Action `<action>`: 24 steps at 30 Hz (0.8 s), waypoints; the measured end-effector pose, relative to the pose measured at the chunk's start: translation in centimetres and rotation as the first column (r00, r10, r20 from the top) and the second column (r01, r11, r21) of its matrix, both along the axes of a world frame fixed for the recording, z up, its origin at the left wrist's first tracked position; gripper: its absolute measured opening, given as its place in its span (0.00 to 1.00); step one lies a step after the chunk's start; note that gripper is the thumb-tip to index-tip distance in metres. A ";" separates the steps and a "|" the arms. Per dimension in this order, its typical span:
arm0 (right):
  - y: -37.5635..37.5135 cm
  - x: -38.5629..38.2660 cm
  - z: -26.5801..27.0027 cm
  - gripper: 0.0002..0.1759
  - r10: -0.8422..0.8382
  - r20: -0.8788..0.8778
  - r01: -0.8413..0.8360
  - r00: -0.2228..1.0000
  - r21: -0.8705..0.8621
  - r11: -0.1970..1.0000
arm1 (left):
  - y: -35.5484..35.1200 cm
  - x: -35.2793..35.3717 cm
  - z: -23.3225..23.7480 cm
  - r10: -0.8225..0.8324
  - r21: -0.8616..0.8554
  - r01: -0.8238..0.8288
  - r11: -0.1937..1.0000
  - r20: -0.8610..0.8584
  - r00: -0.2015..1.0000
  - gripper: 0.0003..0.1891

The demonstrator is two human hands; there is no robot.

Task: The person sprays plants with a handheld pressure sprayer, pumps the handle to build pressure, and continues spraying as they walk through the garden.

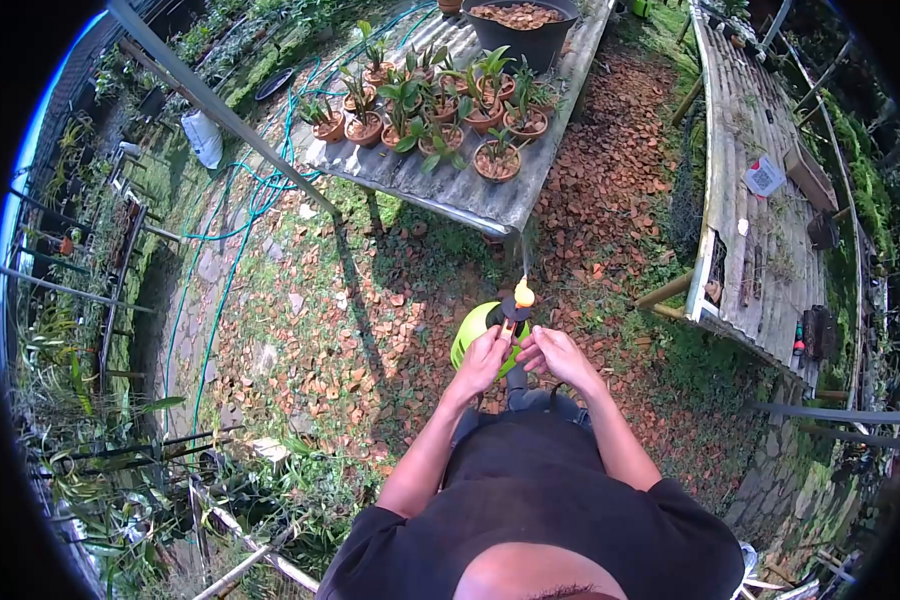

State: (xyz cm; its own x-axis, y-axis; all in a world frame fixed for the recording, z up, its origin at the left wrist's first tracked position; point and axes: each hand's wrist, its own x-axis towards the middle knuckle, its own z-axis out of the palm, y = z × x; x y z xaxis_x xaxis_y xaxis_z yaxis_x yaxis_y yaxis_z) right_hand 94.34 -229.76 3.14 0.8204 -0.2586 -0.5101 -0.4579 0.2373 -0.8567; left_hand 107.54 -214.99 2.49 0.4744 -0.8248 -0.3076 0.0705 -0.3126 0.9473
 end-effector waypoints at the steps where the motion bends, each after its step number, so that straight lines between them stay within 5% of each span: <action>1: 0.0 -0.1 0.0 0.27 0.032 -0.020 -0.032 0.999 -0.005 0.999 | -0.3 -0.3 0.4 -0.015 0.049 0.011 0.999 0.085 0.996 0.15; 8: 0.6 0.1 -0.1 0.24 0.011 0.038 -0.012 0.999 0.004 1.000 | -1.6 0.0 -0.3 -0.109 0.005 0.111 0.994 0.251 0.962 0.16; 11: 0.7 1.0 -0.1 0.23 0.034 0.054 -0.036 0.998 0.040 0.999 | -1.2 0.3 -0.4 0.008 -0.073 -0.015 0.997 -0.093 0.996 0.15; 16: 2.0 3.3 1.8 0.19 0.104 0.107 -0.101 0.989 -0.032 0.994 | 0.7 0.5 0.3 0.171 -0.155 -0.225 0.962 -0.301 0.938 0.14; 24: 2.0 2.2 -0.2 0.22 -0.038 0.047 0.034 0.998 0.089 0.995 | -0.3 0.9 -1.8 -0.017 -0.021 0.017 1.000 -0.008 1.000 0.15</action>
